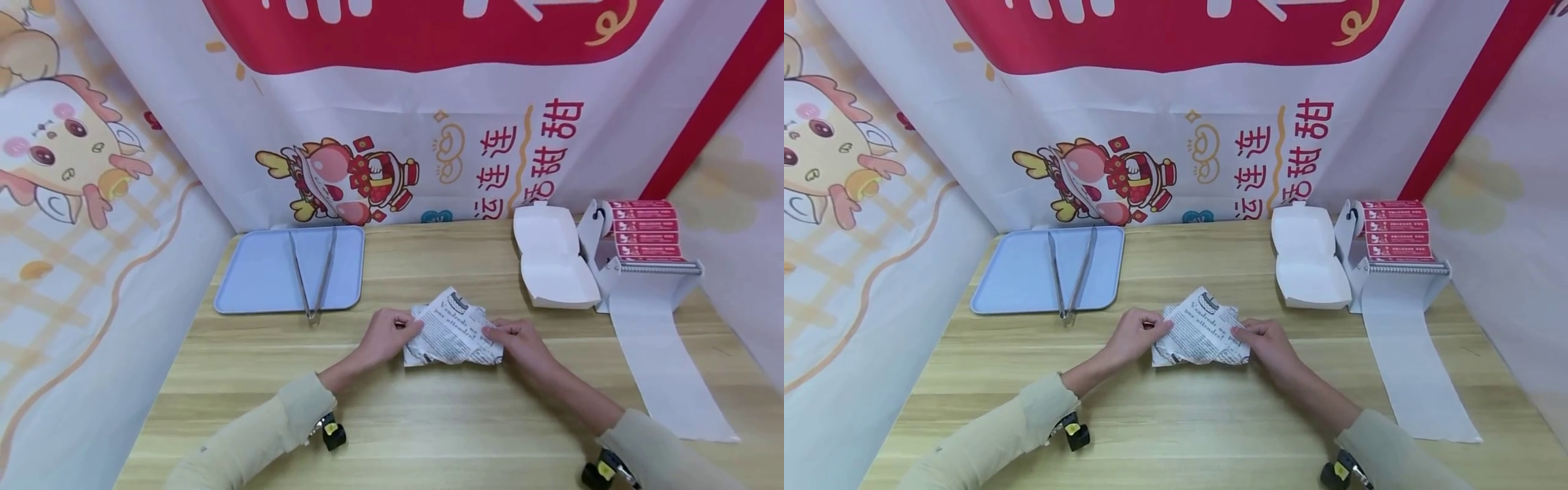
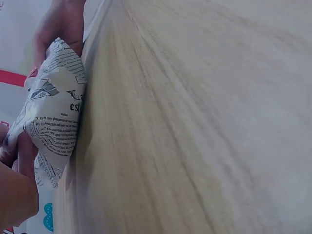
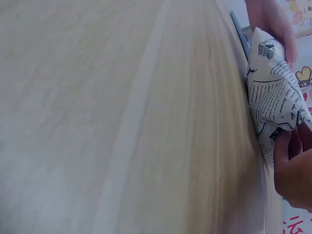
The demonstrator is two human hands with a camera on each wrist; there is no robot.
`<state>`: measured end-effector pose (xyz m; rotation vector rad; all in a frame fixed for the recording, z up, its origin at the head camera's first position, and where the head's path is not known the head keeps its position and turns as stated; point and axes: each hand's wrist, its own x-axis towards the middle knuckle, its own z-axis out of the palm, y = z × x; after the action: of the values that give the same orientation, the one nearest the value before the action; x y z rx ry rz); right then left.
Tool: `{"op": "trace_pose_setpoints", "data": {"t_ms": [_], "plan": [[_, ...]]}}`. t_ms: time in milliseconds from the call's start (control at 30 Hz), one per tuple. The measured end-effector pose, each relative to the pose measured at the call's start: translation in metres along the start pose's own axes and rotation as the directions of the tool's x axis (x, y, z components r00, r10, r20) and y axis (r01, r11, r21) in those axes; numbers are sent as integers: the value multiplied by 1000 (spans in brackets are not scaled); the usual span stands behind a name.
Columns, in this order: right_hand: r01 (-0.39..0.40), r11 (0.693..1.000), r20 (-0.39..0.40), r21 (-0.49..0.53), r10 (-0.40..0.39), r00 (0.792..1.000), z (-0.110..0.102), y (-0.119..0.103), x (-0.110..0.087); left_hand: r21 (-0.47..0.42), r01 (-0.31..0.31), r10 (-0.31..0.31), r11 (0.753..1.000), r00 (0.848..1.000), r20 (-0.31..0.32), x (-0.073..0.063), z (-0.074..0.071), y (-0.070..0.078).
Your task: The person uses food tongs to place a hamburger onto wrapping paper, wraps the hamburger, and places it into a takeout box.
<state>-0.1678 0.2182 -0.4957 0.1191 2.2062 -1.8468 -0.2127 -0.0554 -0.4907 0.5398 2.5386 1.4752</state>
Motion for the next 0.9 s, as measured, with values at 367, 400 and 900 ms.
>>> {"op": "trace_pose_setpoints", "data": {"t_ms": [367, 400, 900], "plan": [[-104, 975, 44, 194, 98, 994, 8, 0, 8, 89, -8, 8, 996, 1000, -6, 1, 5, -10], [-111, 976, 43, 188, 105, 994, 8, 0, 8, 124, -33, 35, 992, 999, -14, 1, 5, -10], [-123, 991, -48, -47, 120, 992, 5, 2, 12, 611, -694, 346, 382, 720, 602, 10, -1, 28]]}}
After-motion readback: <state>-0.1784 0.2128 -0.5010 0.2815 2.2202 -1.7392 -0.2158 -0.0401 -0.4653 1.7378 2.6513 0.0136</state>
